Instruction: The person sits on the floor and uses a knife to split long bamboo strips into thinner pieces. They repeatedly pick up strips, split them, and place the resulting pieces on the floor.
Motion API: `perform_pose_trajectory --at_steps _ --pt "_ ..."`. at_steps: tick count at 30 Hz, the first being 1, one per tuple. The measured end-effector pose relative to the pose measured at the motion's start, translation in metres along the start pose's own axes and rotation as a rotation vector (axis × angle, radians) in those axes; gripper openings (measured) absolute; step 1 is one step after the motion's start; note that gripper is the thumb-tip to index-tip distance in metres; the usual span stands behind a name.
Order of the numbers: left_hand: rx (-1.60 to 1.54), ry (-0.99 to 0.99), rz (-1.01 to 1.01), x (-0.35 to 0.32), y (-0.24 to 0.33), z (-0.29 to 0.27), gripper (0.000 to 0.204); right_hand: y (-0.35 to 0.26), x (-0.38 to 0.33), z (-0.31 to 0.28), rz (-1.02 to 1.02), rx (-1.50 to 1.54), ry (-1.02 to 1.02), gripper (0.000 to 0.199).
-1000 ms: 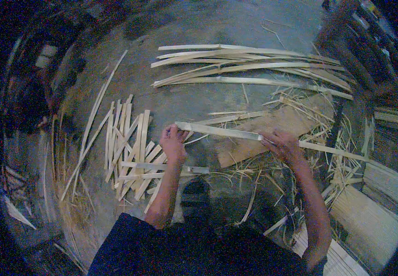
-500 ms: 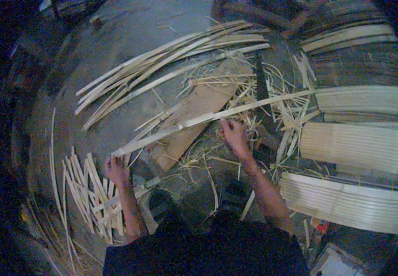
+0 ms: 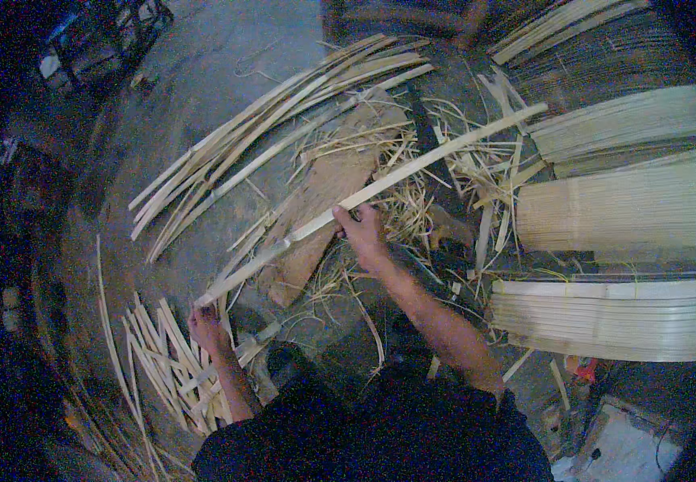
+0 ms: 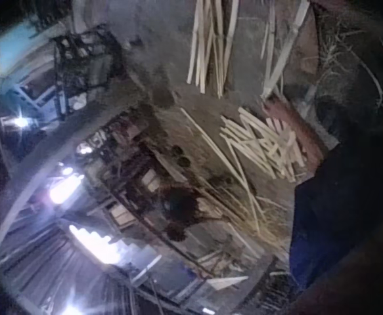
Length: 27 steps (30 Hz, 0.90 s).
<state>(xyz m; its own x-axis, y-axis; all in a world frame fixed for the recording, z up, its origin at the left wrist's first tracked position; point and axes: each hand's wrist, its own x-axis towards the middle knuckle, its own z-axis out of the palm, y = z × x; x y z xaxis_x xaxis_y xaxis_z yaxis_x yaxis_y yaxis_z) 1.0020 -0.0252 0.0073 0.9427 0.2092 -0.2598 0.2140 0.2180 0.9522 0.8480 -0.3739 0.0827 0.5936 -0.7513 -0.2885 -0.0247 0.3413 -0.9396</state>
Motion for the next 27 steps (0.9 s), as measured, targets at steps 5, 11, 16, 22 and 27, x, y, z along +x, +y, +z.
perform_pose_trajectory --at_steps 5,11,16,22,27 --pt "0.533 0.091 0.451 -0.025 0.04 0.036 0.039 -0.003 -0.004 0.008 -0.106 -0.359 0.037 0.021" --pt "0.882 -1.076 0.984 -0.122 0.085 0.204 0.05 0.004 -0.007 -0.007 -0.267 -0.336 0.129 0.029" --pt "1.11 -1.464 0.839 -0.109 0.058 0.241 0.042 -0.017 -0.025 0.016 -0.381 -0.418 0.128 0.032" --pt "0.835 -1.41 0.655 -0.123 0.053 0.24 0.024 -0.028 -0.034 0.013 -0.389 -0.37 0.155 0.03" --pt "0.872 -1.291 0.741 -0.127 0.055 0.24 0.025 -0.034 -0.032 0.004 -0.403 -0.447 0.05 0.034"
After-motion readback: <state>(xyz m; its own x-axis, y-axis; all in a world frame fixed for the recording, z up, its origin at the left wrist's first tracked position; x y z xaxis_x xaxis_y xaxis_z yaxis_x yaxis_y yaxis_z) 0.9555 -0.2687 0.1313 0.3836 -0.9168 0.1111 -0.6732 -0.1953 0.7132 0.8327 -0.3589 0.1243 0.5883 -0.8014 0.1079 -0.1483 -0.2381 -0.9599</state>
